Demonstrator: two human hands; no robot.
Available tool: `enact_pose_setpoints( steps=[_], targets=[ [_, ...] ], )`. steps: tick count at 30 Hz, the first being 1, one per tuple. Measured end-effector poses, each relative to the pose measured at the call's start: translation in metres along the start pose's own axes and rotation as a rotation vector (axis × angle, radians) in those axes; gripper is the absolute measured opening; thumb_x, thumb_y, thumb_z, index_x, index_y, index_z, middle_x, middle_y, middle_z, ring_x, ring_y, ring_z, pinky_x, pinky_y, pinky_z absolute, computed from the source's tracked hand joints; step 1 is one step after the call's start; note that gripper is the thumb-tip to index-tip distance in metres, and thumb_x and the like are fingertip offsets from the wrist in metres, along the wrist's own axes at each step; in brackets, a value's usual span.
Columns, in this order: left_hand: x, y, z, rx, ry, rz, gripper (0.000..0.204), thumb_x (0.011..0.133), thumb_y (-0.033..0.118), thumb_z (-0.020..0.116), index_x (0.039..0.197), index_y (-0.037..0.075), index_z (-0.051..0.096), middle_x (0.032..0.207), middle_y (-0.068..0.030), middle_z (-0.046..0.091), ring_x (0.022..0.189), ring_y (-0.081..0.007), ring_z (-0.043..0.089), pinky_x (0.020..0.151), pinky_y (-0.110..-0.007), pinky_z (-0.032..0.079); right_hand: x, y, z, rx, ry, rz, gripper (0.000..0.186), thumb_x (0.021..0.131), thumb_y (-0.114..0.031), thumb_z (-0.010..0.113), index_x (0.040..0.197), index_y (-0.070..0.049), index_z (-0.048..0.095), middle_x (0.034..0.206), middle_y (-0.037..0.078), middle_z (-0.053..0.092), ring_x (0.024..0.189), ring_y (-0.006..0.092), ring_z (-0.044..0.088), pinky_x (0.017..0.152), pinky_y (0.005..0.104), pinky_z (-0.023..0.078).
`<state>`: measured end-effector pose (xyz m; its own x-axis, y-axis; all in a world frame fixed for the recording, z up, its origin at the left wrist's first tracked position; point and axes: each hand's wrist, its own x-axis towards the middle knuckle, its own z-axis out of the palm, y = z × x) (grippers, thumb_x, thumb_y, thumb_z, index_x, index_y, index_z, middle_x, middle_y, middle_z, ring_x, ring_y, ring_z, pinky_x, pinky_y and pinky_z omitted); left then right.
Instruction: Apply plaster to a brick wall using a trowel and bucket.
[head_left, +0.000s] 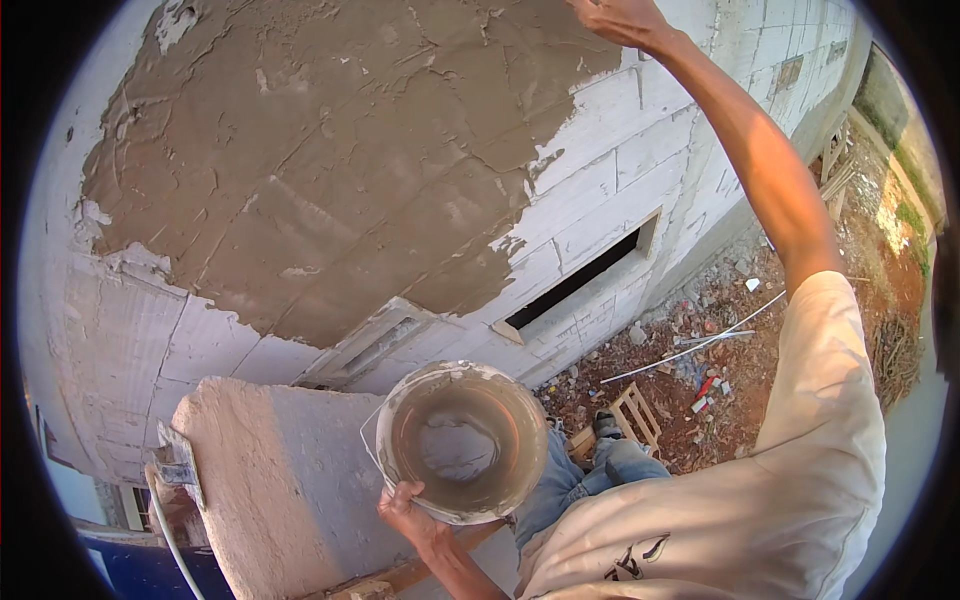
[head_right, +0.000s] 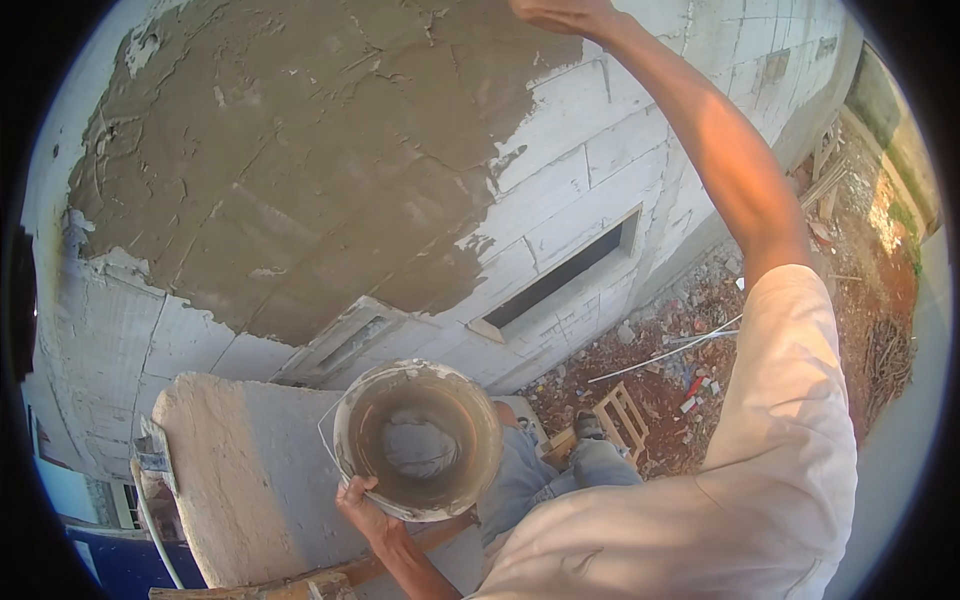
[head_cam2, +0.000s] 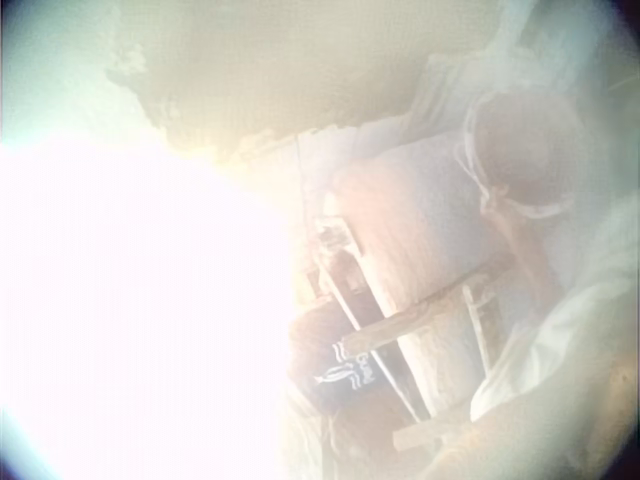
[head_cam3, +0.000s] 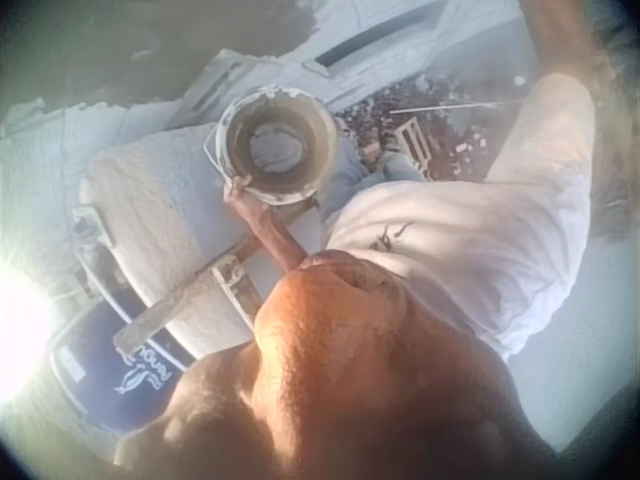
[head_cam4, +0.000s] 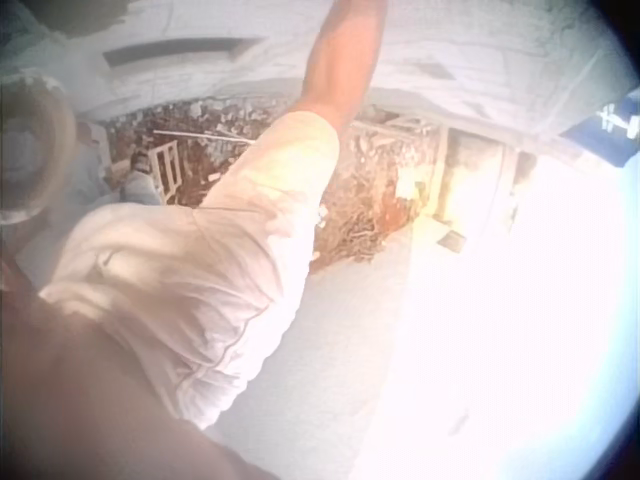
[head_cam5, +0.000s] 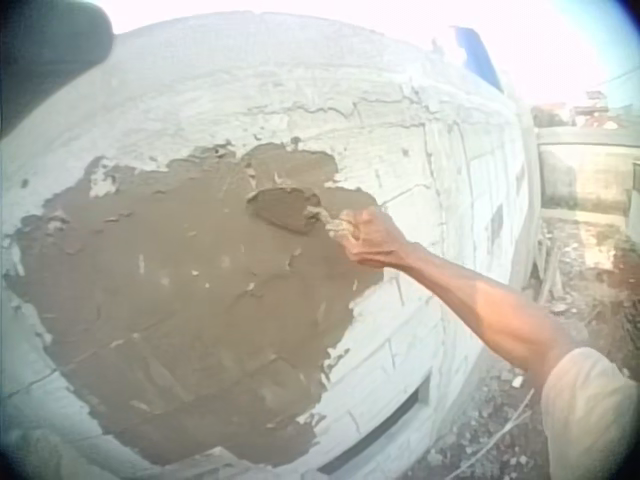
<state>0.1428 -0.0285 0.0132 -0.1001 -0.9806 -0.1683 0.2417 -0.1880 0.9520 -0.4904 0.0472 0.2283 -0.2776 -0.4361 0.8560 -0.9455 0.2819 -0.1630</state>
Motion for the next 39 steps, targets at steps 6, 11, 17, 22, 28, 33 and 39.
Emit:
enact_pose_setpoints(
  steps=[6,11,17,22,28,33,39],
  targets=[
    [-0.004,0.004,0.000,0.017,0.067,-0.011,0.030,0.066,0.000,0.057,0.094,-0.008,0.066,0.089,-0.0149,0.071,0.072,-0.0249,0.068,0.072,-0.036,0.059,-0.141,0.012,0.066,-0.285,-0.533,-0.304,0.034,0.091,-0.038,0.069,0.099,-0.005,0.064,0.086,0.016,0.069,0.081,0.0369,0.071,0.072,0.0485,0.054],
    [-0.004,-0.003,-0.025,0.002,0.081,0.006,0.031,0.064,0.003,0.058,0.093,-0.007,0.066,0.089,-0.0151,0.070,0.074,-0.0259,0.067,0.073,-0.037,0.059,-0.154,0.043,0.082,-0.334,-0.519,-0.252,0.034,0.092,-0.037,0.069,0.100,-0.005,0.064,0.087,0.016,0.069,0.082,0.0364,0.071,0.070,0.0484,0.054],
    [-0.011,0.007,-0.015,0.092,0.189,0.030,0.021,0.061,0.003,0.058,0.079,-0.004,0.064,0.083,-0.0095,0.067,0.071,-0.0213,0.061,0.071,-0.033,0.052,0.006,0.038,-0.001,-0.321,-0.032,-0.360,0.029,0.093,-0.032,0.070,0.092,-0.006,0.060,0.068,0.009,0.063,0.060,0.0293,0.063,0.057,0.0403,0.050],
    [-0.003,-0.002,-0.011,0.039,0.134,-0.008,0.024,0.061,0.001,0.057,0.083,-0.006,0.065,0.085,-0.0109,0.069,0.071,-0.0219,0.062,0.071,-0.033,0.052,0.077,0.071,-0.016,-0.152,0.051,-0.209,0.027,0.094,-0.030,0.063,0.084,-0.006,0.068,0.069,0.023,0.066,0.063,0.0421,0.066,0.058,0.0517,0.051],
    [-0.007,0.001,0.003,-0.026,0.099,-0.013,0.026,0.061,-0.001,0.057,0.085,-0.007,0.065,0.087,-0.0121,0.070,0.073,-0.0225,0.064,0.072,-0.035,0.055,0.020,0.023,0.028,0.614,-0.100,0.501,0.038,0.103,-0.040,0.063,0.088,-0.006,0.058,0.063,0.002,0.055,0.055,0.0150,0.053,0.054,0.0324,0.045],
    [-0.003,0.000,0.005,0.011,0.086,-0.031,0.025,0.070,-0.004,0.054,0.092,-0.009,0.065,0.090,-0.0148,0.068,0.076,-0.0234,0.067,0.074,-0.035,0.057,-0.095,0.017,0.103,0.686,-0.181,0.479,0.044,0.109,-0.043,0.057,0.085,-0.007,0.056,0.061,-0.003,0.047,0.049,0.0065,0.039,0.044,0.0264,0.033],
    [0.001,-0.006,0.011,0.108,0.053,0.022,0.018,0.074,-0.002,0.057,0.085,-0.005,0.070,0.077,-0.0075,0.068,0.068,-0.0149,0.063,0.069,-0.030,0.053,-0.264,0.010,0.034,0.574,-0.509,1.040,0.055,0.108,-0.055,0.049,0.088,-0.005,0.061,0.058,-0.002,0.046,0.043,0.0087,0.040,0.039,0.0282,0.033]
  ],
)
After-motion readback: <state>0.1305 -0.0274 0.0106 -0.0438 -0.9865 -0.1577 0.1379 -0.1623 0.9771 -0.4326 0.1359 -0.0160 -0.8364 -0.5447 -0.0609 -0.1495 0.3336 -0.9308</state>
